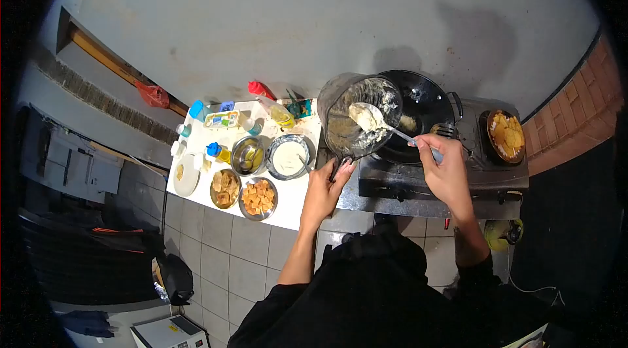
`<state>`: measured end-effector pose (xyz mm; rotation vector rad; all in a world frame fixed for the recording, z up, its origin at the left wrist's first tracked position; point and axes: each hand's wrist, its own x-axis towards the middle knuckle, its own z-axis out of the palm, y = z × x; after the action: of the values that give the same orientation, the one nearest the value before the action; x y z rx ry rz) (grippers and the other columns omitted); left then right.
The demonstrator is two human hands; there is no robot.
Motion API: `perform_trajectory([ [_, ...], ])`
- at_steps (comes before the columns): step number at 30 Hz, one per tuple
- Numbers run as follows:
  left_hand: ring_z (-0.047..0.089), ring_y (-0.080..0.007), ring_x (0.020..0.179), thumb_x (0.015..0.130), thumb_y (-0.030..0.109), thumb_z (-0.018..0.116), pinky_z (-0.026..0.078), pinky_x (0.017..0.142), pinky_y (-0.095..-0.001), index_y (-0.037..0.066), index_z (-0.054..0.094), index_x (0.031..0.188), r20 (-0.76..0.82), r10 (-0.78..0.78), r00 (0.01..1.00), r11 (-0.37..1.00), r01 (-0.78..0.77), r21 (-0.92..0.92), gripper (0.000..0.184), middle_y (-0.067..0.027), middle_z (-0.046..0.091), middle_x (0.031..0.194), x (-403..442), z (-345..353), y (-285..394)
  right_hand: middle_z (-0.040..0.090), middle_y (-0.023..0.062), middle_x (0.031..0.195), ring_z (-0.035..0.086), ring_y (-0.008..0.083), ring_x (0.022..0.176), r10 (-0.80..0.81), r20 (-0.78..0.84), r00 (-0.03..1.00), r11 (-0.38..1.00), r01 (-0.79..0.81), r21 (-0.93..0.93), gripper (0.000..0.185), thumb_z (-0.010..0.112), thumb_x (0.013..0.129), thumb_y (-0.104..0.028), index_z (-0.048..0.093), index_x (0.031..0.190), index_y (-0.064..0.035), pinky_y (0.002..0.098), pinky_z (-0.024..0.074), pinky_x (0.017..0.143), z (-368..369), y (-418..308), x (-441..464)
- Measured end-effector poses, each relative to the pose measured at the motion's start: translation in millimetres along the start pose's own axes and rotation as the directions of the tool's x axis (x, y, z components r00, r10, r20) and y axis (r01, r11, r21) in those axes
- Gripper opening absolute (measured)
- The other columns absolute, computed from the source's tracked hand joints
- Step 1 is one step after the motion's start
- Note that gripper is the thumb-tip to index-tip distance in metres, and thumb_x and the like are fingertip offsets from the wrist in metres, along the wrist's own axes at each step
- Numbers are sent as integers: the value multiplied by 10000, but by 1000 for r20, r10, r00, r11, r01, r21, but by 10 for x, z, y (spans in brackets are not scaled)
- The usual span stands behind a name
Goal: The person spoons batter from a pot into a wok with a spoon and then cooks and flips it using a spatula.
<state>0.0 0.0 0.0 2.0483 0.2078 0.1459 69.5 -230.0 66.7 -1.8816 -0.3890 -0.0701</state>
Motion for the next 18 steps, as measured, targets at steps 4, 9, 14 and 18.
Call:
perform_trajectory([
  [4, 527, -221, 561, 936, 245, 670, 424, 543, -368, -95, 569, 815, -47, 154, 987, 987, -151, 57, 374, -255, 551, 646, -100, 38, -89, 621, 239, 752, 637, 356, 676, 49, 83, 995, 952, -22, -305, 127, 587, 884, -74, 647, 843, 30, 456, 454, 641, -52, -152, 102],
  [9, 358, -265, 450, 931, 251, 671, 361, 473, -385, -84, 600, 857, -54, 215, 975, 975, -211, 68, 350, -238, 488, 591, -40, -74, -137, 536, 241, 650, 514, 288, 500, -222, 300, 928, 904, 311, -292, 119, 598, 869, -32, 618, 829, 79, 367, 423, 526, -5, -10, 335],
  [14, 383, -239, 466, 942, 247, 652, 379, 489, -379, -91, 601, 884, -13, 173, 985, 977, -170, 128, 347, -248, 506, 610, 27, -125, -101, 605, 180, 641, 542, 132, 571, -113, 328, 938, 961, 187, -204, 127, 584, 896, -7, 663, 836, 72, 319, 435, 548, 121, 15, 338],
  [18, 398, -211, 481, 954, 239, 632, 388, 502, -373, -100, 595, 900, 16, 55, 998, 997, -56, 52, 345, -255, 523, 632, -5, -84, -62, 563, 71, 611, 509, 97, 601, -119, 255, 960, 983, 78, 167, 177, 550, 916, -16, 660, 840, 98, 330, 408, 530, 361, 374, 293],
])
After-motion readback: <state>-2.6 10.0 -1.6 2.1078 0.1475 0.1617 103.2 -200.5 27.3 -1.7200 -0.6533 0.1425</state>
